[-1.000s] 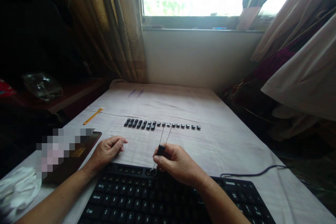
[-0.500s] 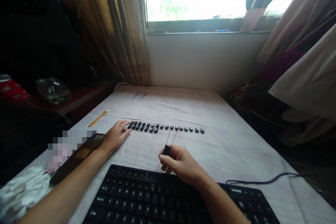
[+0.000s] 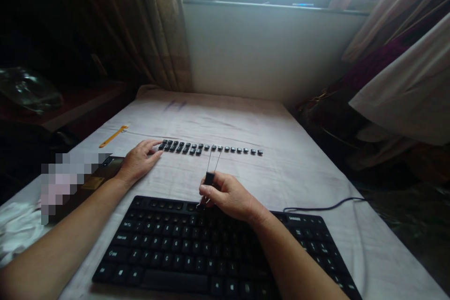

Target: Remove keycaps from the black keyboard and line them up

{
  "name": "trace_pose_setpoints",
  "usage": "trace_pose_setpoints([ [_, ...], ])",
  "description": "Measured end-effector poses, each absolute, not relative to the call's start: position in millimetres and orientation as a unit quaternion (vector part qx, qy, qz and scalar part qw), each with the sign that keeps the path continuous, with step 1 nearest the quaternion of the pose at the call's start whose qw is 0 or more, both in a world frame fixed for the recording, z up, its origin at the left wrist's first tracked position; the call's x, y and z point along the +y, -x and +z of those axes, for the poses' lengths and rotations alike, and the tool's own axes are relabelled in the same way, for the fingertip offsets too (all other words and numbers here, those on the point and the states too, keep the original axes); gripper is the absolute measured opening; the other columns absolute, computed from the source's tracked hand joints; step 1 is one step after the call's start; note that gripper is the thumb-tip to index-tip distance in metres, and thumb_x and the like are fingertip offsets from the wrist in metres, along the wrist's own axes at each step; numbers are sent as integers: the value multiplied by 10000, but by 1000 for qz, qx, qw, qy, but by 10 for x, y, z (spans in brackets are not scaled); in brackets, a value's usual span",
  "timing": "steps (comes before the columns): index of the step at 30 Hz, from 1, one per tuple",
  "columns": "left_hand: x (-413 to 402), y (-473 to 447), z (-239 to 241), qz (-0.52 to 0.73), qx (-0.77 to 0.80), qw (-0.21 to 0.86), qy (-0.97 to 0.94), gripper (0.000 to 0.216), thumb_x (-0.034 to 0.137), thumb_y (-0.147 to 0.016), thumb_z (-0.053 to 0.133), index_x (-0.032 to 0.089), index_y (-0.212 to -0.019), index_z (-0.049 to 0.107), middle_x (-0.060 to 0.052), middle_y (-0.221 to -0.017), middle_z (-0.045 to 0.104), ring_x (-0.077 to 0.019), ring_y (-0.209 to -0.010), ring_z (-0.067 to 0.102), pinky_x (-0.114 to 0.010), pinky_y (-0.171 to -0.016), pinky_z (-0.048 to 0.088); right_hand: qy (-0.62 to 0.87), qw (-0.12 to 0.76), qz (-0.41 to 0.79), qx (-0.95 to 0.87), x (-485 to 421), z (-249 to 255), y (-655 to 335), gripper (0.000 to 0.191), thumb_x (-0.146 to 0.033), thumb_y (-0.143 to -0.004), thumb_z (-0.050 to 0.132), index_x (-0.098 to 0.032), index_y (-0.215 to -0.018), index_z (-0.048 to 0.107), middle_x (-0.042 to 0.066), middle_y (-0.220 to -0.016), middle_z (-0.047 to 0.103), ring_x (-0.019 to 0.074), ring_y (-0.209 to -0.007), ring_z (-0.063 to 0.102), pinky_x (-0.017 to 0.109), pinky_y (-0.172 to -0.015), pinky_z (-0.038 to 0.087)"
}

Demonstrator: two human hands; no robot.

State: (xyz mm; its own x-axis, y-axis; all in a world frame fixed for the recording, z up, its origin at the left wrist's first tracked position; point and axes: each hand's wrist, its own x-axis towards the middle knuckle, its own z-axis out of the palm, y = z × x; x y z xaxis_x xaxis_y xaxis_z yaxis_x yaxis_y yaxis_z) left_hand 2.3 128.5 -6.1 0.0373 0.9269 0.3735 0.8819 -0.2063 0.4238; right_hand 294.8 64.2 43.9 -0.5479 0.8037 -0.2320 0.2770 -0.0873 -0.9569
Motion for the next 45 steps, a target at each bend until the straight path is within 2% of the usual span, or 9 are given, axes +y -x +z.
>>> trace_pose_setpoints([
  [7, 1232, -39, -62, 282, 615, 26, -736, 297, 279, -850, 503, 194, -1092, 654, -72, -1128, 650, -231, -1001, 612, -346, -963, 456, 405, 221, 608, -646, 551, 475, -2873, 64, -223, -866, 535, -176, -827, 554, -14, -710, 596, 107, -661, 589, 243, -657, 512],
  [14, 1209, -43, -56, 298, 621, 7, -725, 302, 294, -845, 493, 171, -1069, 654, -75, -1049, 605, -180, -761, 614, -305, -823, 499, 368, 206, 542, -727, 513, 424, -2843, 72, -228, -841, 578, -172, -822, 619, -14, -741, 608, 125, -715, 567, 266, -706, 484],
  [16, 1199, -42, -46, 301, 622, -2, -723, 252, 305, -849, 489, 182, -992, 655, -60, -981, 607, -173, -720, 599, -297, -783, 495, 364, 206, 520, -745, 510, 435, -2846, 69, -220, -842, 581, -176, -827, 632, -11, -753, 624, 130, -730, 577, 267, -717, 484],
  [19, 1174, -42, -25, 300, 627, -16, -718, 215, 349, -861, 481, 198, -776, 608, -29, -788, 587, -183, -698, 570, -286, -716, 468, 362, 198, 481, -774, 484, 462, -2843, 73, -193, -846, 577, -177, -810, 639, -11, -729, 632, 125, -697, 589, 253, -692, 486],
  [24, 1127, -52, -22, 272, 632, -10, -726, 395, 423, -885, 455, 216, -550, 431, 16, -586, 499, -155, -580, 486, -260, -605, 388, 351, 216, 370, -833, 372, 424, -2830, 112, -171, -875, 544, -161, -795, 622, 22, -735, 635, 139, -687, 591, 256, -660, 476],
  [30, 1111, -43, -18, 241, 631, 9, -737, 409, 417, -881, 464, 209, -530, 436, 9, -602, 539, -149, -582, 485, -259, -572, 339, 346, 227, 305, -858, 283, 341, -2809, 141, -168, -906, 495, -156, -805, 593, 46, -755, 620, 157, -695, 587, 274, -653, 484],
  [34, 1026, -139, 75, 236, 620, 26, -748, 422, 408, -887, 451, 205, -518, 435, 23, -554, 501, -131, -529, 457, -252, -546, 326, 342, 223, 280, -869, 287, 313, -2794, 145, -159, -906, 484, -169, -789, 569, 39, -734, 626, 159, -671, 592, 271, -635, 483],
  [40, 835, -531, 177, 163, 519, 72, -836, 414, 437, -913, 449, 192, -600, 563, 13, -614, 578, -139, -587, 524, -249, -553, 321, 320, 323, 237, -859, 250, 198, -2803, 124, -183, -927, 468, -184, -828, 542, 20, -705, 620, 139, -628, 580, 242, -604, 472],
  [45, 817, -607, 151, 107, 502, 63, -856, 422, 434, -937, 431, 187, -642, 601, -16, -671, 637, -164, -630, 566, -260, -565, 326, 331, 337, 243, -847, 227, 206, -2809, 123, -192, -923, 468, -188, -833, 552, 13, -700, 624, 133, -618, 582, 238, -598, 476],
])
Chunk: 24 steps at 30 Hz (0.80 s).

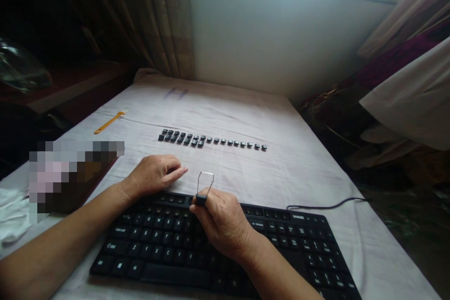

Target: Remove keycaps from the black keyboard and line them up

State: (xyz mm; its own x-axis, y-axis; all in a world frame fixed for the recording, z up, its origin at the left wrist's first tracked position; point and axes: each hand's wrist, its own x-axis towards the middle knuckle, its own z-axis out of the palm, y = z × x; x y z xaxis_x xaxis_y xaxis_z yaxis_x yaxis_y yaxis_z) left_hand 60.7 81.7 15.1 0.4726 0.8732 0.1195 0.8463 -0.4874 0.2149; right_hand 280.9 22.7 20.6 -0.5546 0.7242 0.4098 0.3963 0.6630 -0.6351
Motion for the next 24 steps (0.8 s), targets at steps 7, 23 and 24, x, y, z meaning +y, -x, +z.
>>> trace_pose_setpoints([
  [7, 813, -584, 167, 99, 497, 45, -861, 406, 406, -939, 438, 181, -658, 624, -26, -692, 651, -174, -655, 580, -262, -572, 343, 417, 388, 400, -718, 279, 242, -2833, 247, -312, -943, 453, -185, -777, 584, 3, -653, 625, 118, -557, 587, 229, -562, 492],
  [23, 521, -927, 339, 225, 383, 368, -817, 189, 358, -819, 668, 250, -971, 696, 18, -843, 711, -150, -714, 622, -244, -671, 454, 412, 489, 248, -728, 283, 256, -2836, 126, -219, -908, 492, -202, -823, 583, 7, -697, 656, 139, -616, 625, 254, -597, 511],
  [24, 518, -937, 337, 232, 385, 369, -814, 165, 354, -833, 651, 241, -942, 702, 16, -833, 712, -147, -710, 621, -244, -675, 452, 404, 489, 240, -735, 281, 260, -2834, 116, -202, -903, 498, -201, -829, 587, 7, -702, 658, 139, -620, 628, 251, -602, 513],
])
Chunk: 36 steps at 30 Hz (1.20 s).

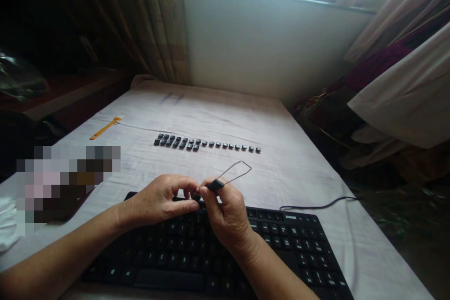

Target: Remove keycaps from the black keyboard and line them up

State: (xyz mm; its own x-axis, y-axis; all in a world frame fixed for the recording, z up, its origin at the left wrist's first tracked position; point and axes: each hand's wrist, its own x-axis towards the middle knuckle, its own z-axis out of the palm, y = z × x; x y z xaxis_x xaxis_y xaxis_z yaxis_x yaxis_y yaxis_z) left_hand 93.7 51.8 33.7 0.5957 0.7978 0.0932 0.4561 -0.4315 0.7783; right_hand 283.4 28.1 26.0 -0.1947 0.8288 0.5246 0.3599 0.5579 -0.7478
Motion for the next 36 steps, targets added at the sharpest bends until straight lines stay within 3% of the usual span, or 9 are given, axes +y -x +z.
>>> trace_pose_setpoints([
  [11, 569, -917, 318, 251, 420, 463, -739, 164, 265, -833, 618, 206, -955, 711, 9, -831, 703, -153, -765, 630, -246, -701, 475, 366, 525, 186, -746, 315, 289, -2828, 156, -133, -886, 528, -215, -959, 640, 44, -853, 687, 181, -805, 659, 321, -726, 552],
  [17, 719, -755, 205, 273, 469, 455, -707, 222, 301, -807, 652, 207, -997, 716, -24, -976, 739, -194, -911, 658, -300, -843, 487, 339, 457, 122, -813, 259, 280, -2812, 216, -110, -871, 538, -202, -1016, 670, 54, -845, 612, 150, -729, 609, 264, -629, 532],
  [21, 779, -683, 159, 284, 490, 467, -679, 241, 308, -799, 655, 202, -1009, 709, -23, -919, 754, -196, -869, 675, -319, -835, 497, 297, 344, 23, -891, 167, 265, -2753, 240, -93, -883, 479, -201, -933, 688, 13, -676, 553, 126, -545, 485, 238, -482, 422],
  [26, 778, -688, 158, 279, 493, 464, -682, 278, 327, -775, 686, 206, -1024, 715, -21, -909, 746, -187, -831, 666, -301, -788, 496, 267, 256, -12, -929, 117, 254, -2715, 189, -107, -903, 483, -181, -866, 652, 15, -650, 555, 158, -553, 462, 278, -481, 366],
  [31, 772, -698, 182, 270, 495, 463, -684, 306, 337, -783, 671, 195, -1052, 702, -23, -864, 741, -191, -797, 664, -294, -737, 500, 273, 225, -4, -935, 106, 236, -2712, 265, -71, -883, 436, -187, -680, 560, 14, -645, 527, 145, -538, 416, 278, -492, 352],
  [36, 768, -691, 178, 272, 479, 493, -673, 291, 330, -798, 649, 188, -1046, 700, -45, -949, 757, -218, -886, 685, -325, -821, 506, 267, 237, 26, -934, 105, 297, -2710, 257, -49, -822, 410, -191, -659, 549, 21, -637, 539, 145, -528, 420, 274, -492, 376],
])
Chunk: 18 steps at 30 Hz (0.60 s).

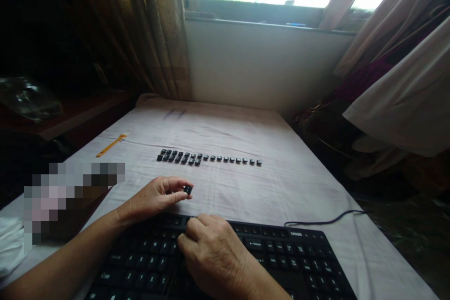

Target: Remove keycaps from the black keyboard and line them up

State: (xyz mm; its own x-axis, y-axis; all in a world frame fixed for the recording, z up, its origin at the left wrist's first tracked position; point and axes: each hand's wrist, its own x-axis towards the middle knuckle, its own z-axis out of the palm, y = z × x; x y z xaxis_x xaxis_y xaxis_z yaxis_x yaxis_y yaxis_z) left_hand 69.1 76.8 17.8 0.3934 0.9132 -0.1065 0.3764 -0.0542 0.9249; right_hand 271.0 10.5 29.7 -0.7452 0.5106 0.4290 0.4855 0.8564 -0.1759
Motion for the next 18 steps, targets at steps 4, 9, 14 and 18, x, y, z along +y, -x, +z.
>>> trace_pose_setpoints([
  [4, 744, -708, 200, 285, 457, 511, -670, 245, 301, -800, 659, 213, -1022, 715, -29, -994, 757, -210, -936, 679, -335, -882, 497, 317, 312, 65, -893, 187, 357, -2761, 233, -100, -850, 413, -185, -865, 629, 39, -695, 609, 158, -571, 524, 270, -510, 443],
  [9, 698, -782, 258, 287, 412, 559, -660, 240, 252, -822, 650, 229, -1051, 721, -22, -1050, 748, -207, -989, 665, -349, -928, 478, 412, 368, 84, -829, 401, 356, -2842, 228, -204, -893, 520, -177, -1093, 626, 73, -861, 707, 154, -638, 645, 264, -574, 531],
  [14, 685, -824, 273, 302, 383, 605, -629, 277, 227, -837, 640, 216, -1104, 714, -36, -1055, 747, -224, -1031, 653, -361, -950, 461, 396, 356, 83, -842, 527, 360, -2825, 185, -186, -866, 599, -194, -1027, 690, 62, -847, 727, 164, -708, 683, 255, -625, 555],
  [18, 695, -828, 264, 313, 381, 625, -606, 272, 225, -841, 637, 208, -1101, 714, -43, -1029, 752, -218, -1000, 660, -349, -914, 474, 391, 338, 69, -853, 562, 381, -2790, 199, -168, -841, 626, -170, -1028, 691, 73, -855, 732, 173, -699, 688, 272, -631, 560],
])
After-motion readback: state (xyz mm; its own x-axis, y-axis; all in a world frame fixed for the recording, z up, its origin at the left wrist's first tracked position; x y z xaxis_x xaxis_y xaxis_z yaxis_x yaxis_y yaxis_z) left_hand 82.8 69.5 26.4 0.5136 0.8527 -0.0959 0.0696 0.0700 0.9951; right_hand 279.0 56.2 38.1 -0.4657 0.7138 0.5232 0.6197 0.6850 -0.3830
